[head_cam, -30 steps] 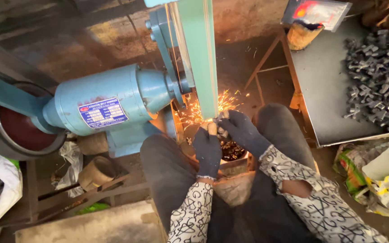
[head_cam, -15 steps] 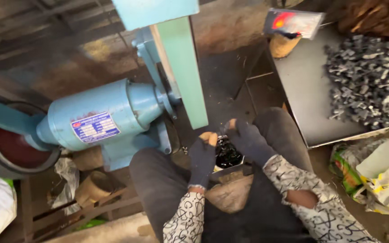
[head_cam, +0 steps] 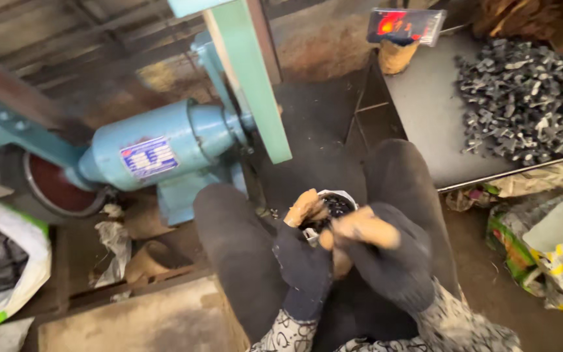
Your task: The person sits at a belt grinder and grinds small metal workpieces against the moving belt, producing sparks. They periodically place finished pieces onto a tray holding a pile of similar ground parts and take new unground pieces from a container to continue grinding.
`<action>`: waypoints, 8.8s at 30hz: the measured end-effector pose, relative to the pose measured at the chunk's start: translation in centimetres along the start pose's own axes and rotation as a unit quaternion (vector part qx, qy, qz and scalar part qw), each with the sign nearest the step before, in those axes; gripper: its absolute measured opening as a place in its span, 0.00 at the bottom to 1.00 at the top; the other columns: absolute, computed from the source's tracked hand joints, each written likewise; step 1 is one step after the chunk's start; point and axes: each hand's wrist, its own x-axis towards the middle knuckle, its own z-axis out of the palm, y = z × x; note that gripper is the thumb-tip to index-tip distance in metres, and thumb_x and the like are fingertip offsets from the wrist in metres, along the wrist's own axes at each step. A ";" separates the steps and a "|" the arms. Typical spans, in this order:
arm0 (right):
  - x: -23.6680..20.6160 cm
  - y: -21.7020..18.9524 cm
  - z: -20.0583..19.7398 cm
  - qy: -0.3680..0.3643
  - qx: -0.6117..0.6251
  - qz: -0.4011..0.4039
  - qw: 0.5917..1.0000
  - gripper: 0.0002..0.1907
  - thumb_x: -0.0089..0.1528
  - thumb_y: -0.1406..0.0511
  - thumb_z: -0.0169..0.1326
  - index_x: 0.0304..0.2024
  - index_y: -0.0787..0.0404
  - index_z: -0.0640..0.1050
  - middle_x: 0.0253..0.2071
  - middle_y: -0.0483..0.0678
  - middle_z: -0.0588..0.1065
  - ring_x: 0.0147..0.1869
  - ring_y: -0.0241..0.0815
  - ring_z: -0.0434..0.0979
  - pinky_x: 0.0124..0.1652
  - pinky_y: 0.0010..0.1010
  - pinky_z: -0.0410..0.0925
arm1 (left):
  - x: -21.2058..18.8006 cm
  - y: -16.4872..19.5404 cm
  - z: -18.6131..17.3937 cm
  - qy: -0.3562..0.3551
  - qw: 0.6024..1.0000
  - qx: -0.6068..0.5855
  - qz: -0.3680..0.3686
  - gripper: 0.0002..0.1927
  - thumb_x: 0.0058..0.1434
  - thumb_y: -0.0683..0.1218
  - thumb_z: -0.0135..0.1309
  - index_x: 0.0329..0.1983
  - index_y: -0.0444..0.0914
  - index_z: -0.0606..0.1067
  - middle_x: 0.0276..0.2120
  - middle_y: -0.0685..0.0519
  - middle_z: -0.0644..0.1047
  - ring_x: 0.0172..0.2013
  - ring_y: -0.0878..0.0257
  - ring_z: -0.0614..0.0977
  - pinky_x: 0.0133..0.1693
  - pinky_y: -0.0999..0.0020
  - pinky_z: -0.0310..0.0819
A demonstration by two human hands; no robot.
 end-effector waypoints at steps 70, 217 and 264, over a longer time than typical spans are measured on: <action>-2.6 31.1 -29.6 0.222 -0.589 0.244 0.738 0.32 0.70 0.57 0.60 0.68 0.67 0.64 0.55 0.69 0.72 0.58 0.69 0.71 0.56 0.55 0.67 | 7.7 -19.8 -0.9 -0.248 0.920 0.213 -0.215 0.23 0.55 0.42 0.62 0.55 0.36 0.74 0.42 0.49 0.82 0.41 0.61 0.84 0.45 0.68 0.77; -1.2 25.9 9.6 -0.192 0.112 0.423 0.879 0.12 0.65 0.63 0.52 0.47 0.64 0.77 0.38 0.47 0.79 0.42 0.32 0.75 0.42 0.30 0.70 | 11.0 -16.2 -3.5 0.058 0.973 0.148 -0.165 0.15 0.69 0.49 0.52 0.46 0.32 0.80 0.31 0.51 0.83 0.31 0.67 0.82 0.36 0.69 0.76; 2.1 25.0 3.3 -0.315 -0.173 0.300 0.883 0.12 0.63 0.62 0.61 0.44 0.62 0.77 0.41 0.54 0.78 0.48 0.52 0.78 0.46 0.41 0.70 | 9.3 -18.7 -4.6 -0.112 0.954 0.239 -0.144 0.15 0.67 0.48 0.54 0.43 0.29 0.78 0.36 0.43 0.82 0.35 0.53 0.78 0.36 0.59 0.71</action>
